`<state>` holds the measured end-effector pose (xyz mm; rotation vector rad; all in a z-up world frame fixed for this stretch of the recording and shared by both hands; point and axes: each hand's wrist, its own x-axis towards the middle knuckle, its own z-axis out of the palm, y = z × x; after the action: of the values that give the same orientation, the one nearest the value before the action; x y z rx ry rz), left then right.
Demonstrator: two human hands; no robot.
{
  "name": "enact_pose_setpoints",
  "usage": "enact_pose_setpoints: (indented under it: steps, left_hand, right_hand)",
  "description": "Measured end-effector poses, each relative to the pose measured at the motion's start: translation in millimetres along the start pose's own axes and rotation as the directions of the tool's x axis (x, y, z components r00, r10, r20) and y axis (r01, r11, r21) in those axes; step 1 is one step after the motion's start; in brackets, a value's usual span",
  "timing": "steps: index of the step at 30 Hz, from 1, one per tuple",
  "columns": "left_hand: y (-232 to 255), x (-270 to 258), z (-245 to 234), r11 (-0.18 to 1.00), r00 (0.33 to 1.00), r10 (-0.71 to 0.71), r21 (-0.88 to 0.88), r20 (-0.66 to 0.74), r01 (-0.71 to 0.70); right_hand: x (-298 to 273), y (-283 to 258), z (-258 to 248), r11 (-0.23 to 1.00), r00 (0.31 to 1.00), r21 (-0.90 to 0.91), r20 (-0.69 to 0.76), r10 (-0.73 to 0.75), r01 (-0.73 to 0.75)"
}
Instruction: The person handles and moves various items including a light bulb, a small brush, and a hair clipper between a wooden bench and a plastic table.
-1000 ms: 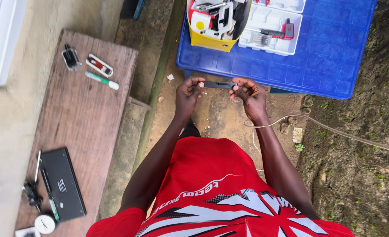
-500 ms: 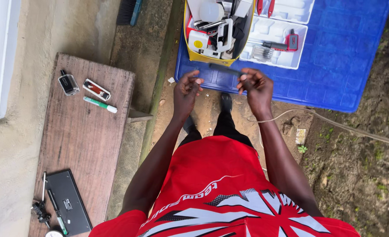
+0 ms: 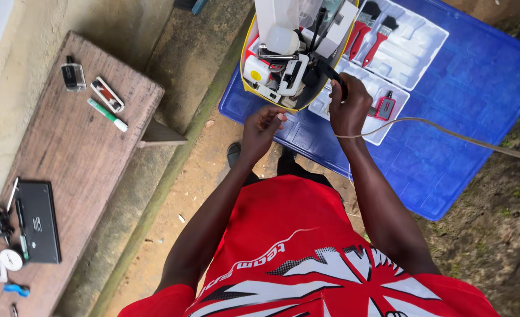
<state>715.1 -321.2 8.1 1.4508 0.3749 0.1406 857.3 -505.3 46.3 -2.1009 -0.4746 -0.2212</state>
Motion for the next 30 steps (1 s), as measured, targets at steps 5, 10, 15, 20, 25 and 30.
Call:
enact_pose_setpoints:
  steps: [5, 10, 15, 20, 25, 30]
  left_hand:
    - [6.9, -2.8, 17.6, 0.998, 0.994, -0.036, 0.043, -0.104, 0.041]
    - [6.2, -2.5, 17.6, 0.999, 0.985, -0.015, 0.027, -0.173, 0.020]
    - [9.9, -4.7, 19.2, 0.993, 0.970, -0.084, 0.056, -0.227, 0.100]
    - [12.9, -3.4, 26.1, 0.996, 0.969, -0.053, 0.062, -0.240, 0.069]
    - [14.8, -3.0, 32.0, 0.997, 0.971, -0.025, 0.068, -0.239, 0.042]
    - [15.1, -1.5, 33.2, 0.995, 0.977, -0.017, 0.096, -0.213, 0.038]
  right_hand:
    - [22.6, 26.6, 10.3, 0.991, 0.992, -0.064, 0.053, -0.113, 0.116]
    - [32.1, 50.6, 27.9, 0.985, 0.984, -0.063, 0.095, -0.153, 0.159]
    - [36.1, 66.7, 47.1, 0.983, 0.974, -0.064, 0.164, -0.158, 0.170]
    - [44.1, 79.9, 65.6, 0.985, 0.958, -0.085, 0.258, -0.124, 0.150]
    - [49.3, 79.5, 64.8, 0.984, 0.940, -0.090, 0.320, -0.117, 0.153]
    - [38.9, 61.9, 43.2, 0.988, 0.949, -0.010, 0.279, -0.147, 0.155]
